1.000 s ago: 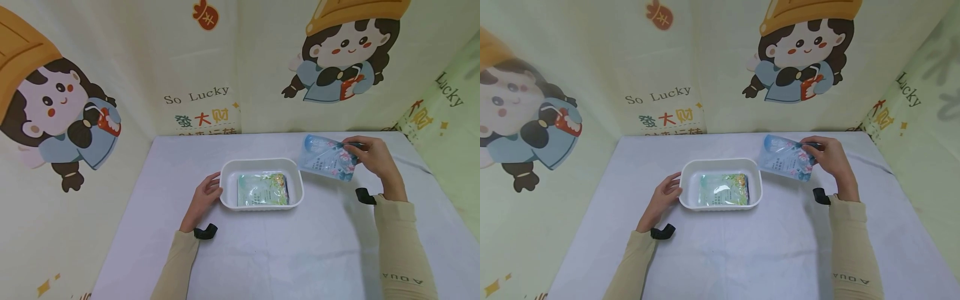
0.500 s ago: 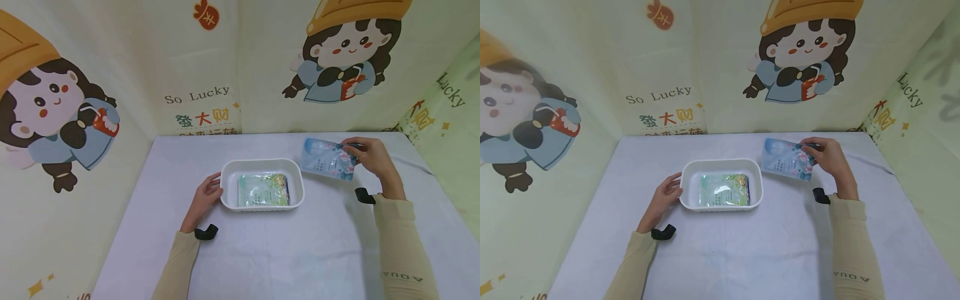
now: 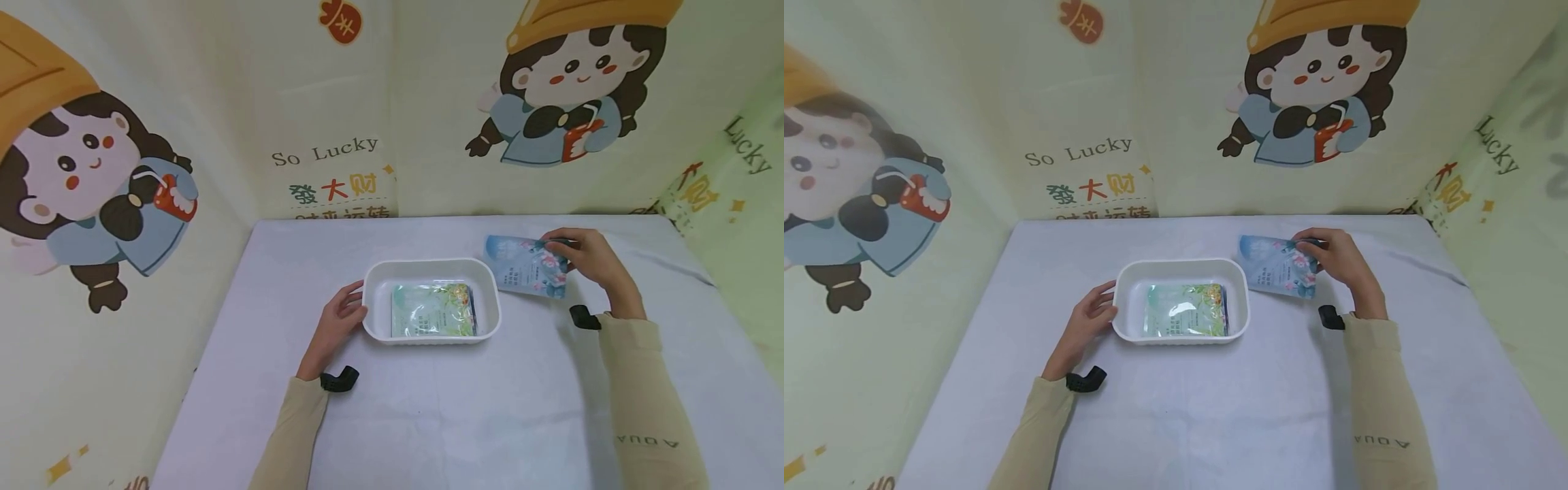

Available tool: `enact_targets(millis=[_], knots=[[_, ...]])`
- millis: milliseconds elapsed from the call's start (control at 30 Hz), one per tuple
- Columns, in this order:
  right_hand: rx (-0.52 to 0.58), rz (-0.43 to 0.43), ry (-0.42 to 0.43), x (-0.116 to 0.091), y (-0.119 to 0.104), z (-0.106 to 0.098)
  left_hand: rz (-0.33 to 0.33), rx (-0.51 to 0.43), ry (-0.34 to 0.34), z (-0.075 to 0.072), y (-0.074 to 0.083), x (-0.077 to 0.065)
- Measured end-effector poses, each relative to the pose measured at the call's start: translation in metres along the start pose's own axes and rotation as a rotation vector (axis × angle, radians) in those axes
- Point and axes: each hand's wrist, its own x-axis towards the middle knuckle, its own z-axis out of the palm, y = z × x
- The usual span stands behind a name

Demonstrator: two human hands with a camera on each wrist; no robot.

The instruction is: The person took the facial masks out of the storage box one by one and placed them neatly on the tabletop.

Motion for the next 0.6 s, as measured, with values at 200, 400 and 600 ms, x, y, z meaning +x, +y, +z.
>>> enact_targets(millis=[200,400,600], knots=[[-0.018,-0.018,-0.037,0.008,0.005,0.004,0.003,0.004,0.001,0.000,-0.001,0.002],[-0.050,-0.034,-0.051,0.019,0.013,0.012,0.014,-0.007,-0.001,-0.003,-0.001,0.002],[-0.109,0.037,-0.042,0.031,0.018,0.023,0.013,-0.005,-0.017,-0.004,0.000,0.004]])
